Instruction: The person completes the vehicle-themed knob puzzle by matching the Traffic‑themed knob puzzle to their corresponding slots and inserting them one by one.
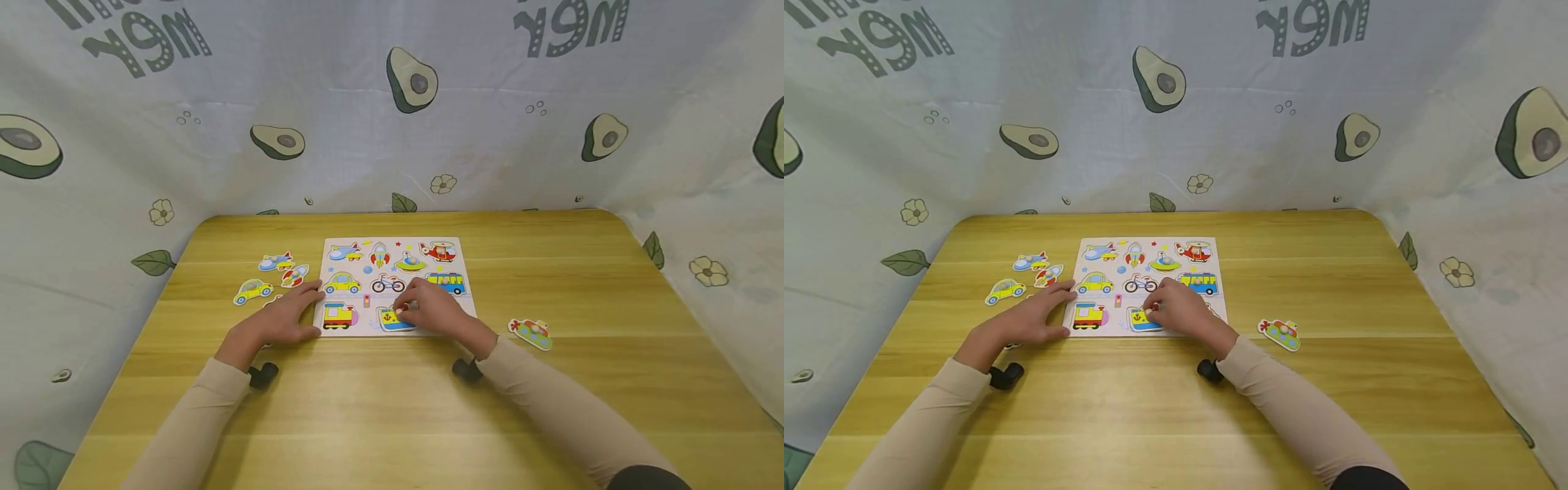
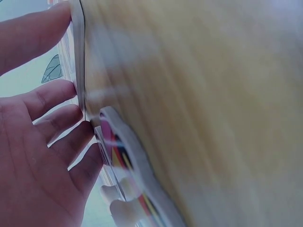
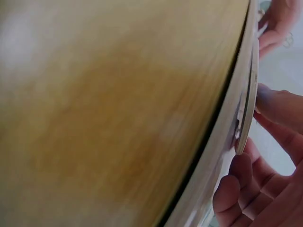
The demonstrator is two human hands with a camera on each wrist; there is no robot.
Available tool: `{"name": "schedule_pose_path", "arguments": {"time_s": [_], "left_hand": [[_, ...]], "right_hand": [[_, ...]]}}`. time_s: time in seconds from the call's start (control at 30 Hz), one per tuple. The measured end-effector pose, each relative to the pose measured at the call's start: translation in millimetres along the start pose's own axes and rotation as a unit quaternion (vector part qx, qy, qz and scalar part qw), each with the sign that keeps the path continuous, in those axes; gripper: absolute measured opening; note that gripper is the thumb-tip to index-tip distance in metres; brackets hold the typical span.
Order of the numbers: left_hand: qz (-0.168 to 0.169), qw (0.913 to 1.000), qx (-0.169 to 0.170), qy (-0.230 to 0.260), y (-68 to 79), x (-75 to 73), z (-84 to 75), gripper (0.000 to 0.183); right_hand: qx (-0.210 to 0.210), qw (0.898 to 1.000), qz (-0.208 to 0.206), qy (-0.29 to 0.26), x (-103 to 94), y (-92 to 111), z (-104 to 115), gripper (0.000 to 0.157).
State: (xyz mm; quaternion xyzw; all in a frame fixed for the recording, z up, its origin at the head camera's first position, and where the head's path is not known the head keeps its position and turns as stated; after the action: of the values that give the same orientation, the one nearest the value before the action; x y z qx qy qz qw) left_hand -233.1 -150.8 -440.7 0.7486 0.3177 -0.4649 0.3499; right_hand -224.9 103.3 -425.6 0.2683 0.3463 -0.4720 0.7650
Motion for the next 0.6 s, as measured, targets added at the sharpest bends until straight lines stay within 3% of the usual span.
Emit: {"name": "schedule_pose_path", "arguments": {"time_s": [0.6], "left_hand": [[-0.007, 1.0000, 0.000, 0.002, 1.6, 0.7, -0.7, 0.071]], "right_hand": [[0.023, 1.000, 0.008, -0.009, 2.0, -4.2, 1.6, 0.009]]}}
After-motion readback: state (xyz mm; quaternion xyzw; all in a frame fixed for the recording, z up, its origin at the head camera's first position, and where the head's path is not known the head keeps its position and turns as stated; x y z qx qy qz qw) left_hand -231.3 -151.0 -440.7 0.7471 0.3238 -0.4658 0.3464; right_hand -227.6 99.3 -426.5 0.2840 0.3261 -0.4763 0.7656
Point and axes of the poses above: each hand's wrist, its own y-axis away from the middle knuckle, its own x-axis out of the palm, z = x × y, the point moved 6 cm from there along -y, towards the middle knuckle, and after that the axes turned 8 degrees about -y, right-handed, at the moved point
